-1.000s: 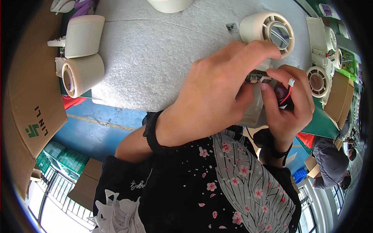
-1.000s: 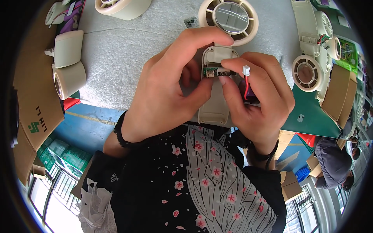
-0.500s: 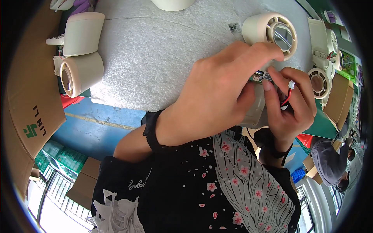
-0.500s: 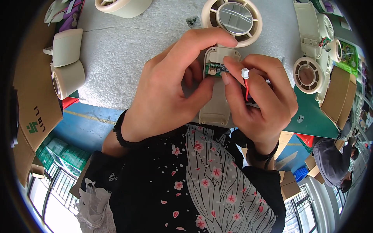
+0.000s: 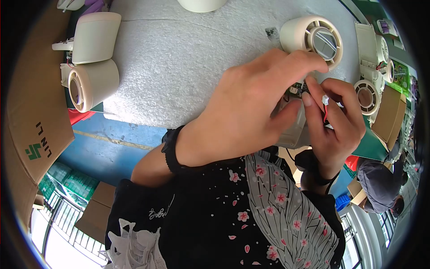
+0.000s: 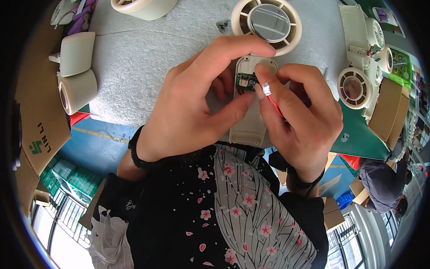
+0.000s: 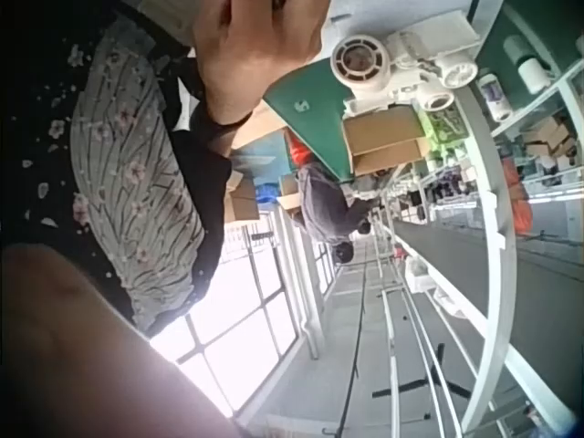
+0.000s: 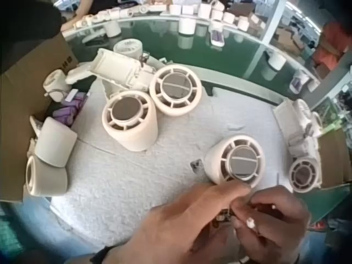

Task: The person connects a battery to a circuit board inside a fan housing by hand, then sets the housing aside. They pick up a box of batteries, remove one, and connect it to the circuit board of another fan housing.

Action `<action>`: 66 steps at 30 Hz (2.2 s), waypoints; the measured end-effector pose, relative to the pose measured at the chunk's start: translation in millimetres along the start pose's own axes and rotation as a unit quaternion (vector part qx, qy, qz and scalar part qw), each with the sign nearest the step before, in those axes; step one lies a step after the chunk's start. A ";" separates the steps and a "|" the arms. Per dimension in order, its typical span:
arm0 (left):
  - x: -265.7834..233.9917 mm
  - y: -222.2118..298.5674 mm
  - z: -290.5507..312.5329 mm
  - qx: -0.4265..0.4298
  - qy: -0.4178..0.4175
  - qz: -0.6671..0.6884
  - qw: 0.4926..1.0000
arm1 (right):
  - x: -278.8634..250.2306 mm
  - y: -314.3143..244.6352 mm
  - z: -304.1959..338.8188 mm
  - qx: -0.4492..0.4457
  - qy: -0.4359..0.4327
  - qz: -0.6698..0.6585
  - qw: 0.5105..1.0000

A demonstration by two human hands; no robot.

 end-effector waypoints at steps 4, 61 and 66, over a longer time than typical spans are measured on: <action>1.1 -6.9 -0.4 0.057 0.034 0.034 0.997 | -0.8 1.0 -5.2 0.000 -0.019 0.001 1.000; 1.1 -7.1 1.7 0.035 0.057 -0.004 0.998 | -10.8 -16.1 10.2 0.096 -0.049 0.024 0.994; -1.9 -6.6 2.4 0.045 0.044 -0.007 0.998 | -12.3 -17.3 9.9 0.101 -0.037 0.030 0.994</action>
Point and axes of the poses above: each hand's wrist, its own z-axis away from the middle knuckle, its own x-axis out of the palm, y = z × x, the point moved 3 cm from there along -z, towards the middle knuckle, and after that the axes turned 11 degrees about y, right-handed, at the moved point
